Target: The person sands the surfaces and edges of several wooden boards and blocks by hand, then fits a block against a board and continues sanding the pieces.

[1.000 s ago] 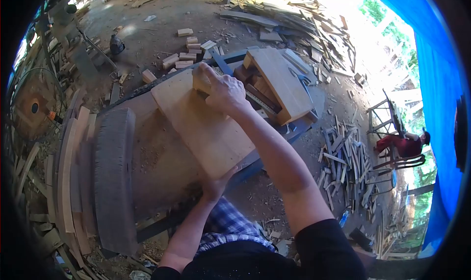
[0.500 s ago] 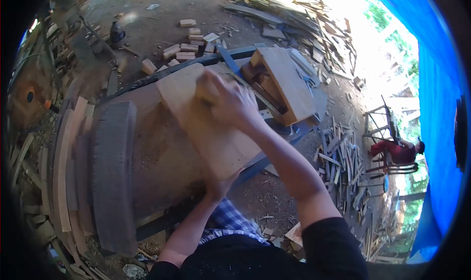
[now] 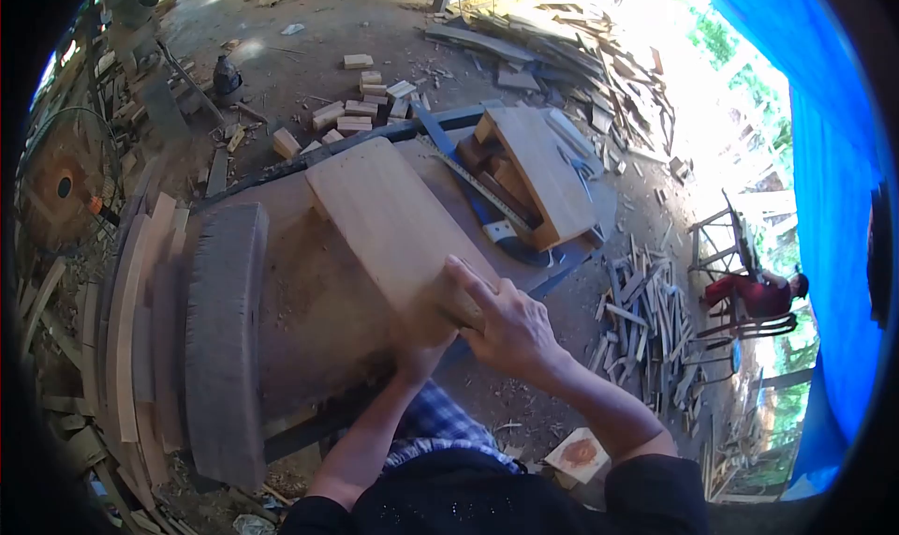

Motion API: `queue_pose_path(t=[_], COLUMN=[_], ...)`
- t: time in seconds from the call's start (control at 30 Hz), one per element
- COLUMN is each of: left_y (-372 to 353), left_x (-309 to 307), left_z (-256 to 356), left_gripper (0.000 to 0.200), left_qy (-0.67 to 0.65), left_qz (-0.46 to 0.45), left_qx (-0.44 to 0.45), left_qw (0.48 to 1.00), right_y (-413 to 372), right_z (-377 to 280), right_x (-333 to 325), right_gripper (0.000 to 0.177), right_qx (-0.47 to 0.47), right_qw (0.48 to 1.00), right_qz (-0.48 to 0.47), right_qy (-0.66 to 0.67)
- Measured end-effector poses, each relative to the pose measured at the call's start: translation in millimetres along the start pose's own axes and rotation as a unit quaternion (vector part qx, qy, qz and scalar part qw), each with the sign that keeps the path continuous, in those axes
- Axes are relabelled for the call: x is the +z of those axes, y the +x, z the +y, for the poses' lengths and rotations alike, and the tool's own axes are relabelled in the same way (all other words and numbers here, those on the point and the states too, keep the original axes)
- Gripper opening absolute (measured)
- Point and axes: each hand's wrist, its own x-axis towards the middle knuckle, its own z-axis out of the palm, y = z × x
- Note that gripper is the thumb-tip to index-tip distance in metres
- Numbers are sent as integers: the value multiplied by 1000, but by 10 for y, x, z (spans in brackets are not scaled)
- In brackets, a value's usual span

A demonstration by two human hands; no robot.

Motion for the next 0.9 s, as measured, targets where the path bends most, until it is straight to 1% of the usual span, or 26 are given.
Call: queue_pose_path(t=[0.03,0.07,0.1,0.13,0.2,0.27,0.3,0.33,0.37,0.4,0.43,0.47,0.5,0.53,0.57,0.6,0.63,0.67,0.7,0.73,0.77,0.8,0.87,0.9], left_y=[5,8,-13,-42,-44,-19,-23,-40,-74,-119,-184,-265,-333,-402,-341,-324,-386,-429,-496,-447,-417,-265,-141,-177], left_x=[-2,-2,-13,-13,-5,-18,-25,-33,-47,-34,-31,-20,-54,-78,-37,-95,-90,-109,-90,-63,-40,-33,9,7], left_z=[-20,-42,-48,-59,-81,-36,-7,-25,-44,-80,-155,-290,-350,-416,-297,-163,-331,-480,-564,-515,-458,-64,136,99], left_gripper=[61,64,68,68,60,52,48,48,45,42,39,36,30,27,30,30,30,30,31,32,32,35,38,34], left_qy=[20,21,25,27,27,16,0,4,28,45,19,-17,-47,-70,-135,-181,-79,30,-7,-38,-41,-66,-87,-28], left_qz=[2,-15,-37,-38,-45,-62,-79,-82,-77,-78,-74,-77,-107,-133,-145,-181,-168,-136,-119,-100,-100,-87,-66,-78], left_qx=[28,19,8,5,-20,-39,-49,-47,-65,-82,-101,-119,-196,-273,-264,-317,-241,-159,-197,-238,-237,-256,-275,-255], left_qw=[999,999,999,999,998,997,996,996,995,993,992,990,974,950,944,913,953,978,973,965,965,960,955,963], right_y=[63,134,346,677,1365,2001,2175,2303,2335,2208,1997,1753,1423,1043,714,400,64,-158,-224,-171,-103,67,734,1048], right_z=[-12,-20,-23,-33,-120,-111,-157,-195,-198,-216,-232,-191,-126,-96,-16,60,92,43,8,-30,-44,-9,-46,-18], right_x=[-3,-4,29,74,96,252,260,238,250,229,159,115,91,58,142,215,168,133,173,74,-13,12,189,343], right_gripper=[85,85,86,87,83,78,78,74,70,71,72,74,76,81,84,88,89,89,94,93,91,91,89,83], right_qx=[8,16,15,13,-2,-33,-35,-16,10,8,14,-2,-5,-4,31,24,30,21,40,52,60,58,25,-30], right_qw=[1000,1000,1000,1000,1000,993,993,995,997,998,999,999,998,998,997,993,997,998,998,999,997,997,999,994], right_qz=[-6,-10,-3,5,21,112,113,96,80,58,40,3,-37,-37,-44,-47,-2,43,20,-11,-44,-44,-6,100], right_qy=[7,14,-4,-19,-16,0,6,2,-3,-13,-28,-41,-57,-55,-62,-109,-75,-36,-50,-8,35,32,21,11])
